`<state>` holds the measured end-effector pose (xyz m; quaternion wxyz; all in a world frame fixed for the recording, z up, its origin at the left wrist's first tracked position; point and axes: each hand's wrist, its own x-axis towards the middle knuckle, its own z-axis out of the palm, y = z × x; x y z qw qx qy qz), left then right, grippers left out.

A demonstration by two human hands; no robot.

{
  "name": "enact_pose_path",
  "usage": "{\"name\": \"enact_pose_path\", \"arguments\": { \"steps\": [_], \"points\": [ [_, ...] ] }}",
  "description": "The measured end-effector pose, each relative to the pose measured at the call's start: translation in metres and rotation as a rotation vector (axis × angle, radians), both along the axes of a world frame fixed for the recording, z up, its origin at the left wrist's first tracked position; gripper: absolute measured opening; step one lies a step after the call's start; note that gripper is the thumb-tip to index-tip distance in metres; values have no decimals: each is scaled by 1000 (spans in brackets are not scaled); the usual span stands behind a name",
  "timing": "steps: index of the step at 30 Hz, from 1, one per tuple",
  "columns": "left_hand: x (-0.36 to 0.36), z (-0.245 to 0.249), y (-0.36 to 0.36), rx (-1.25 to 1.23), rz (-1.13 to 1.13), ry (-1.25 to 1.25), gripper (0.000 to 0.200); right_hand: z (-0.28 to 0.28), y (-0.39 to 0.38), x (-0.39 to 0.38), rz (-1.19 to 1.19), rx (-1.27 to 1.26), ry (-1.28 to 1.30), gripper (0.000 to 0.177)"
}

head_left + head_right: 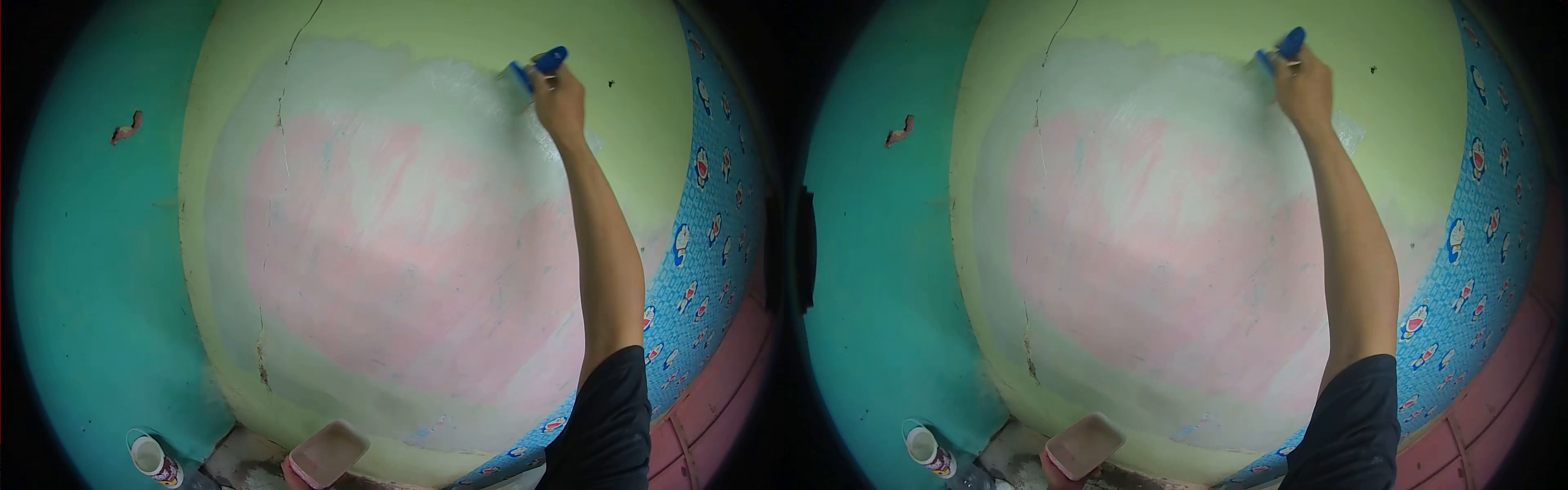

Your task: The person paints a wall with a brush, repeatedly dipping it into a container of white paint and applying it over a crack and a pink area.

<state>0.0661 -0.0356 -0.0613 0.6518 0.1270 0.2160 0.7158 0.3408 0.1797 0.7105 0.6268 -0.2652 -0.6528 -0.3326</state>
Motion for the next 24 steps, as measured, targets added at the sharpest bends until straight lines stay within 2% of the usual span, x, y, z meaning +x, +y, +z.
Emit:
{"name": "enact_pose_path", "arguments": {
  "steps": [1,3,5,6,8,9,10,13,15,17,19,21,23,24],
  "points": [
    [5,12,-2,2,3,-19,79,-1,0,1,-28,69,-46,21],
    [6,4,-1,-3,0,-42,80,-10,1,9,-91,199,-118,20],
    [4,-13,2,-12,2,-59,80,-58,2,4,-198,94,-390,24],
    [4,-20,3,-15,1,-72,80,-92,7,3,-286,22,-534,31],
    [6,-19,4,-24,-5,-77,81,-161,6,2,-156,-96,-824,37],
    [7,-11,5,-33,-11,-66,81,-187,-12,-3,-122,-260,-834,35],
    [8,-6,5,-42,-16,-53,82,-199,-22,-4,41,-402,-743,27],
    [-8,-53,16,184,-148,184,83,-168,-8,36,101,-505,-389,19],
    [-2,-42,12,110,-111,172,83,-116,9,82,196,-270,-165,19],
    [16,-11,6,41,-78,158,82,-63,-10,114,4,-27,-77,21],
    [28,10,2,-32,-46,141,82,-51,-45,107,-87,41,92,14],
    [32,20,-2,-51,-65,126,78,-61,-35,122,-187,180,-46,18],
    [33,28,-1,-42,-104,124,74,-107,-10,124,-232,190,-243,30],
    [34,30,-3,-32,-119,130,73,-142,-4,123,-290,133,-429,43]
  ]
}}
